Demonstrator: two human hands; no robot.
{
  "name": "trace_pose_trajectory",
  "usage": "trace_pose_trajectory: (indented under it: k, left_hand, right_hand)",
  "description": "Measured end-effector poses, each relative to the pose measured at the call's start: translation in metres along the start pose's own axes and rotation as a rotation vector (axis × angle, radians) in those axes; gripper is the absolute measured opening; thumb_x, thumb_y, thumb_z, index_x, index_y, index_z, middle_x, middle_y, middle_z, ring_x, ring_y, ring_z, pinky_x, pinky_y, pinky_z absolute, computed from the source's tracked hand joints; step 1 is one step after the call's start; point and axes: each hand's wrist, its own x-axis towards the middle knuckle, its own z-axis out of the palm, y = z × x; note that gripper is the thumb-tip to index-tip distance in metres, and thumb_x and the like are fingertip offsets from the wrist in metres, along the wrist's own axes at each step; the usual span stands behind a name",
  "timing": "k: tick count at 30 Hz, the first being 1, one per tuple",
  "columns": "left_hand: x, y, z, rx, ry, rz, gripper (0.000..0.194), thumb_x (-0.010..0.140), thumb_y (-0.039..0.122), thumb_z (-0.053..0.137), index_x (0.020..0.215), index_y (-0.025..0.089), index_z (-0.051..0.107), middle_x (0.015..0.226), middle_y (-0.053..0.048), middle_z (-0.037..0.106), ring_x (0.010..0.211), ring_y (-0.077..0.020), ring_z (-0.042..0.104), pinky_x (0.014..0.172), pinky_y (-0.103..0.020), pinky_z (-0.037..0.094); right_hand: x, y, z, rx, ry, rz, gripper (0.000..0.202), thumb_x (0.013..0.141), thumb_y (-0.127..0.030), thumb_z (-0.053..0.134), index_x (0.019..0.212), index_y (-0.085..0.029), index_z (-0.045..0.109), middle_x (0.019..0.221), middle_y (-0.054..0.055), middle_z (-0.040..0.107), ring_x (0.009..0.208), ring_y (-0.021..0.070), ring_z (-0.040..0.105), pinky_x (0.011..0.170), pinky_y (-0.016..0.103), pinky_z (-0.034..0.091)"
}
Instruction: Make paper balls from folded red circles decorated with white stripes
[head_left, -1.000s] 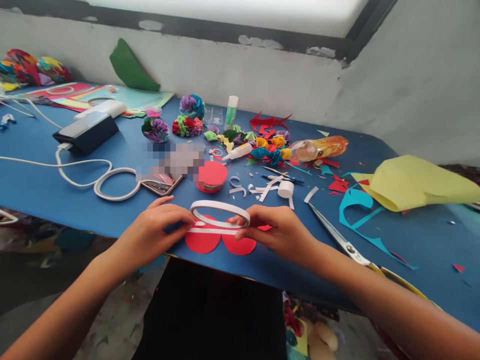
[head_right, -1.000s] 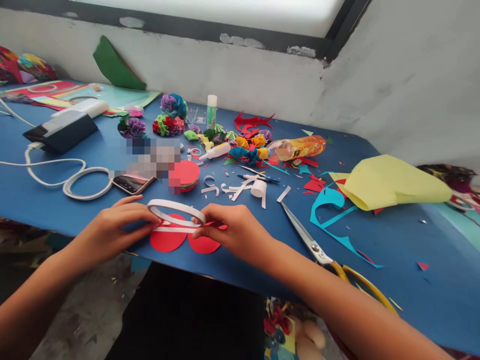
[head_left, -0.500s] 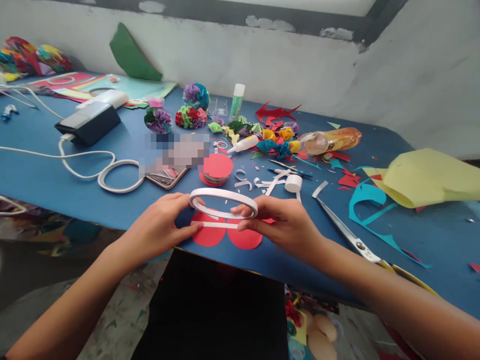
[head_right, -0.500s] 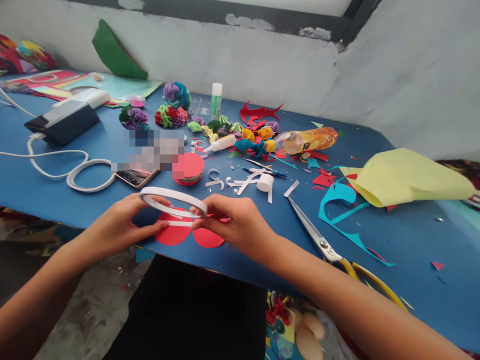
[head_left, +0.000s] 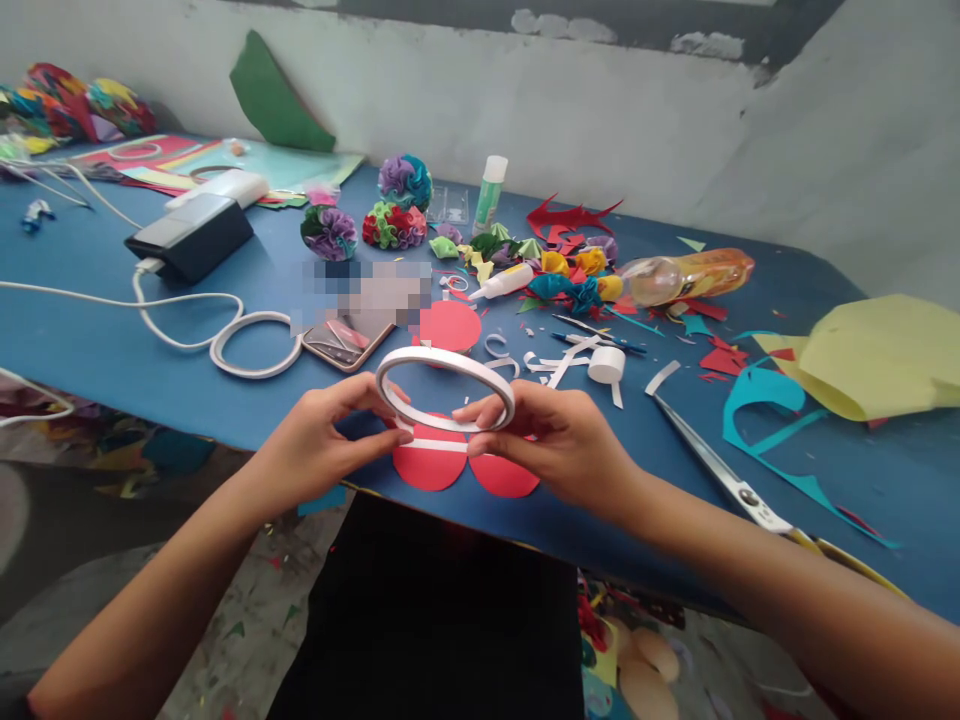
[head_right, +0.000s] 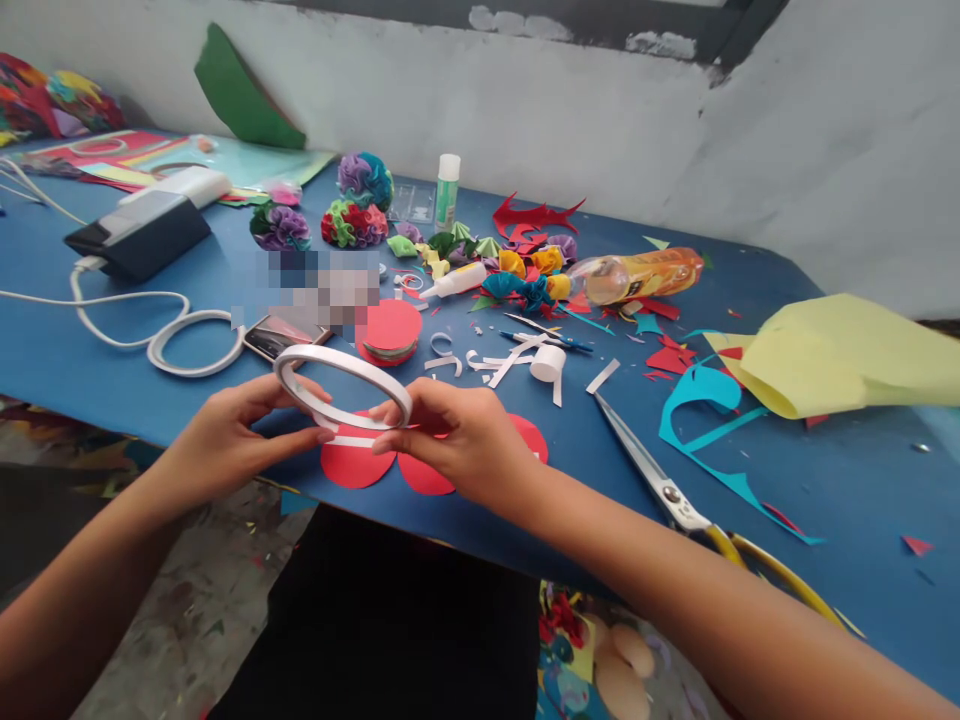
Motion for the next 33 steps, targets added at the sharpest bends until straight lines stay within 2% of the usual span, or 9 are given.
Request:
trace_pose_trajectory:
  k: [4, 8, 13, 16, 22, 29, 33]
  left_hand:
    - [0.001, 0.005, 0.001, 0.078, -0.012, 0.007, 0.015, 0.077, 0.032, 0.065, 0.085, 0.020, 0.063, 0.081, -0.001, 0.067, 0.078, -0.0174, 0.064, 0.068, -0.025, 0.051]
    - [0.000, 0.005, 0.002, 0.176, -0.005, 0.047, 0.014, 0.078, 0.032, 0.063, 0.085, 0.020, 0.064, 0.080, 0.000, 0.068, 0.075, -0.0158, 0.063, 0.062, -0.022, 0.049]
    - [0.001, 0.002, 0.003, 0.285, -0.071, 0.248, 0.010, 0.083, 0.024, 0.058, 0.087, 0.020, 0.067, 0.088, -0.002, 0.070, 0.084, -0.0159, 0.063, 0.077, -0.026, 0.049]
    - [0.002, 0.002, 0.003, 0.318, -0.094, 0.331, 0.011, 0.085, 0.020, 0.056, 0.089, 0.019, 0.066, 0.092, -0.002, 0.070, 0.087, -0.0142, 0.062, 0.080, -0.025, 0.048]
    - [0.004, 0.002, 0.003, 0.397, -0.145, 0.394, 0.012, 0.086, 0.018, 0.055, 0.093, 0.017, 0.066, 0.093, -0.003, 0.069, 0.086, -0.0135, 0.060, 0.078, -0.026, 0.046]
    - [0.003, 0.003, 0.004, 0.477, -0.161, 0.451, 0.014, 0.088, 0.017, 0.053, 0.094, 0.015, 0.065, 0.093, -0.004, 0.066, 0.086, -0.0135, 0.058, 0.081, -0.026, 0.043]
    - [0.003, 0.003, 0.005, 0.500, -0.164, 0.462, 0.014, 0.088, 0.017, 0.052, 0.091, 0.014, 0.065, 0.090, -0.005, 0.065, 0.086, -0.0136, 0.057, 0.081, -0.024, 0.043]
  right_hand:
    - [-0.005, -0.001, -0.013, -0.068, 0.016, -0.011, 0.010, 0.076, -0.031, 0.067, 0.080, -0.024, 0.062, 0.084, 0.002, 0.072, 0.068, 0.0186, 0.068, 0.065, 0.031, 0.055]
    - [-0.012, -0.001, -0.022, -0.129, 0.005, -0.038, 0.009, 0.077, -0.030, 0.067, 0.077, -0.024, 0.061, 0.085, 0.001, 0.072, 0.074, 0.0188, 0.069, 0.069, 0.029, 0.056]
    - [-0.019, 0.000, -0.027, -0.192, -0.014, -0.032, 0.008, 0.077, -0.025, 0.066, 0.077, -0.023, 0.059, 0.088, 0.001, 0.072, 0.080, 0.0193, 0.069, 0.073, 0.029, 0.056]
    - [-0.020, 0.001, -0.029, -0.232, -0.048, -0.036, 0.006, 0.079, -0.022, 0.065, 0.079, -0.023, 0.059, 0.091, 0.000, 0.072, 0.084, 0.0185, 0.069, 0.075, 0.027, 0.055]
    - [-0.022, 0.004, -0.030, -0.354, -0.061, -0.049, 0.006, 0.080, -0.024, 0.063, 0.080, -0.022, 0.059, 0.074, -0.001, 0.070, 0.076, 0.0180, 0.069, 0.065, 0.024, 0.054]
    - [-0.025, 0.006, -0.031, -0.406, -0.068, -0.094, 0.006, 0.082, -0.026, 0.061, 0.080, -0.022, 0.058, 0.071, -0.001, 0.066, 0.066, 0.0157, 0.065, 0.065, 0.025, 0.053]
    - [-0.024, 0.006, -0.032, -0.427, -0.074, -0.114, 0.004, 0.082, -0.026, 0.061, 0.081, -0.023, 0.058, 0.071, -0.001, 0.065, 0.068, 0.0159, 0.065, 0.064, 0.024, 0.052]
